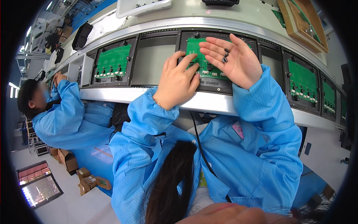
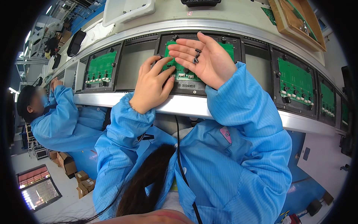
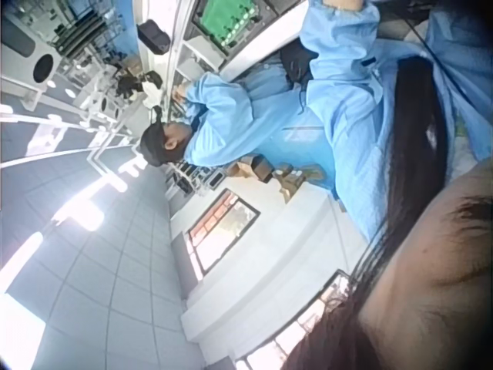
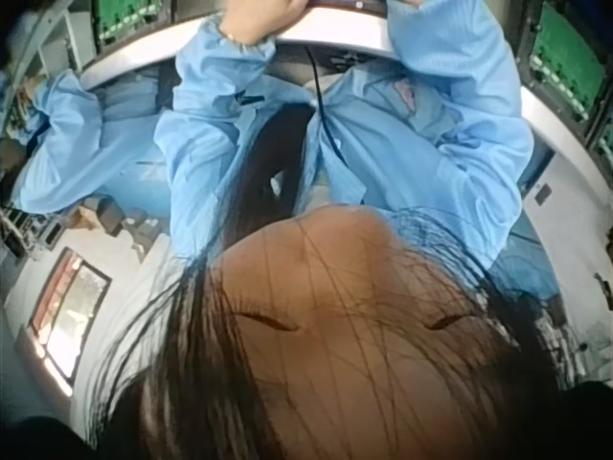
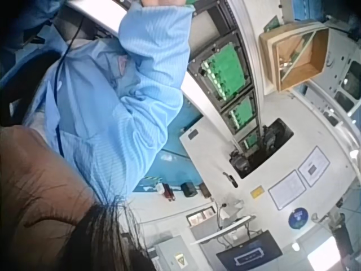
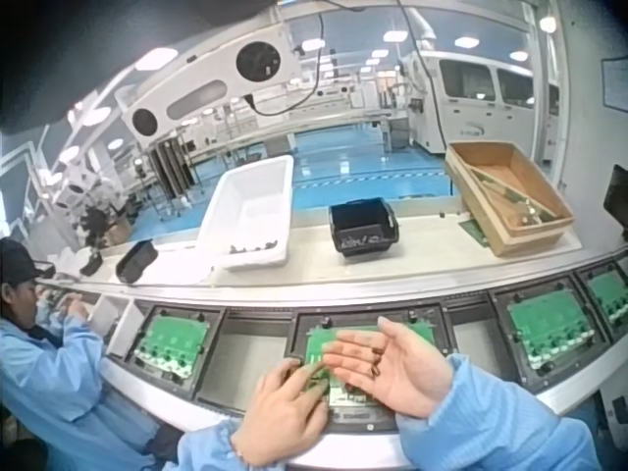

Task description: The person installs small components onto circuit boards by hand, inserting the parts into holes across the panels and sliding the boards along the conveyor track.

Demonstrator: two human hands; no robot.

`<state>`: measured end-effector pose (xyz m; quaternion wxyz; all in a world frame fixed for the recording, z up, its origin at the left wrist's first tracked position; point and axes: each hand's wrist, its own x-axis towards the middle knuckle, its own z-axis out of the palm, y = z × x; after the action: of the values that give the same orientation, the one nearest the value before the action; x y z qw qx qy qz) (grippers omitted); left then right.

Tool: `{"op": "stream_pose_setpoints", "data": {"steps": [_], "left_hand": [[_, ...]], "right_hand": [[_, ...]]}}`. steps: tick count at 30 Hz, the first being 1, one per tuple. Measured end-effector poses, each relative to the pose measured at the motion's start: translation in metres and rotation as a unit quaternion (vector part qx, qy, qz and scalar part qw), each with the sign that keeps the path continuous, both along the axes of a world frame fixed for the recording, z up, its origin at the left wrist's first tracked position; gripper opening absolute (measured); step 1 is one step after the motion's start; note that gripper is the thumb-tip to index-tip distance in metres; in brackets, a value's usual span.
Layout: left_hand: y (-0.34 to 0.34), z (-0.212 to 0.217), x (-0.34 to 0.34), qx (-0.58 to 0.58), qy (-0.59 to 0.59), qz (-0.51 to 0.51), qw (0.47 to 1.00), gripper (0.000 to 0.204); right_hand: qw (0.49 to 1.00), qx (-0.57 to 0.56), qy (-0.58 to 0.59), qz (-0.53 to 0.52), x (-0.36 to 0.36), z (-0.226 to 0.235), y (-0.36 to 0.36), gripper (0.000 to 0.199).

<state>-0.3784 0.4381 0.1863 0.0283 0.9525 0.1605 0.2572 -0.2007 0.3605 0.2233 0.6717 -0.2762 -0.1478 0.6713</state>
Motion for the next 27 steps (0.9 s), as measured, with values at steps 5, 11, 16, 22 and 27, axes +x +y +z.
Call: {"op": "stream_pose_setpoints", "data": {"steps": [5,11,16,22,27], "left_hand": [[-0.005,0.002,0.0,-0.036,0.006,0.007,0.999,0.028],[-0.006,0.002,0.003,-0.029,0.015,0.016,0.999,0.03],[-0.005,0.001,0.005,-0.015,-0.004,0.022,1.0,0.028],[0.004,-0.003,-0.001,-0.033,-0.052,0.035,0.998,0.024],[0.026,-0.002,-0.006,-0.032,-0.032,0.017,0.999,0.017]], "right_hand": [[1.0,-0.002,0.003,-0.004,-0.002,0.001,0.001,0.055],[1.0,0.001,0.004,-0.006,-0.001,-0.001,0.001,0.055],[1.0,0.01,-0.002,-0.01,0.0,-0.002,0.002,0.055],[1.0,0.011,0.009,-0.01,0.0,-0.001,0.004,0.055],[1.0,0.01,0.009,-0.014,-0.002,0.001,0.004,0.055]]}}
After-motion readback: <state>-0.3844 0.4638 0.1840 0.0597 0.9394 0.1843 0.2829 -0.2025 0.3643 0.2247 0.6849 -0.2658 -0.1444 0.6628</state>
